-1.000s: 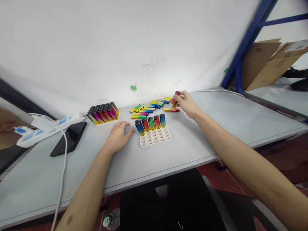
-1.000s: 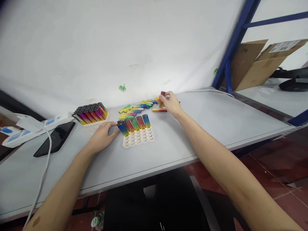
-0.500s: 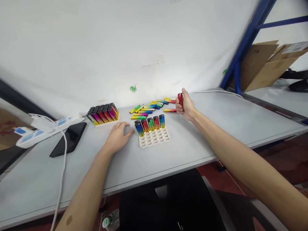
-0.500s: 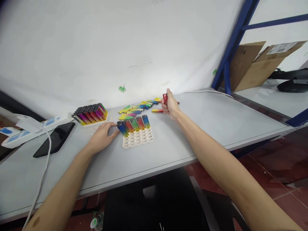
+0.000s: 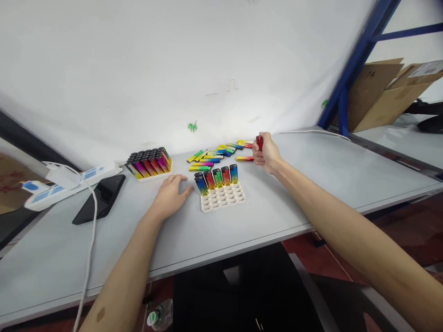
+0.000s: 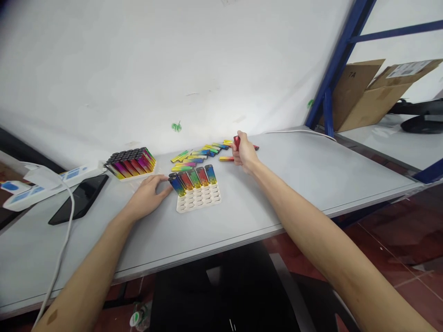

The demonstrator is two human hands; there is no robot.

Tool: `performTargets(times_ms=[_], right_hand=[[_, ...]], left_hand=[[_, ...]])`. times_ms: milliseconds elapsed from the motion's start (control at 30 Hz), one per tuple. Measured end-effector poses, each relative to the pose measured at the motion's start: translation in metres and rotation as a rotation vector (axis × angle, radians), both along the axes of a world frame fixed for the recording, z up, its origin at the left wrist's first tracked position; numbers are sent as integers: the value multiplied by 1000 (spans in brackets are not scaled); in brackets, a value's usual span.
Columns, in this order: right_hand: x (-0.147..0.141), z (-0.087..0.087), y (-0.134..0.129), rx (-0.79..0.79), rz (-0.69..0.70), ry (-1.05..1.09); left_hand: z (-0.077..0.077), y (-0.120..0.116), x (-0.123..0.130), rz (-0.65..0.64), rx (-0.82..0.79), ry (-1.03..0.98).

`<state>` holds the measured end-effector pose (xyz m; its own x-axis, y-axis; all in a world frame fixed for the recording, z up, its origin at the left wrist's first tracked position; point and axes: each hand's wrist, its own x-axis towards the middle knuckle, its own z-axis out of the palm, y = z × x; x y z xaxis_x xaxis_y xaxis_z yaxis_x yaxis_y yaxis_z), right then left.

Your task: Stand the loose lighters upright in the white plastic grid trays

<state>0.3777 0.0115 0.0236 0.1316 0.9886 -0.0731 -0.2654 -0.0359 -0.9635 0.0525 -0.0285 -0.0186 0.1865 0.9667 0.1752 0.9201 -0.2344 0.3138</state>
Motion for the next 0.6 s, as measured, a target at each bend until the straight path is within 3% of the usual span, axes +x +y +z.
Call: performTargets(times_ms=[600], right_hand=[[-2,-1,0,12,-21,-12]], left_hand=[[3,-2,3,11,-15,-2]])
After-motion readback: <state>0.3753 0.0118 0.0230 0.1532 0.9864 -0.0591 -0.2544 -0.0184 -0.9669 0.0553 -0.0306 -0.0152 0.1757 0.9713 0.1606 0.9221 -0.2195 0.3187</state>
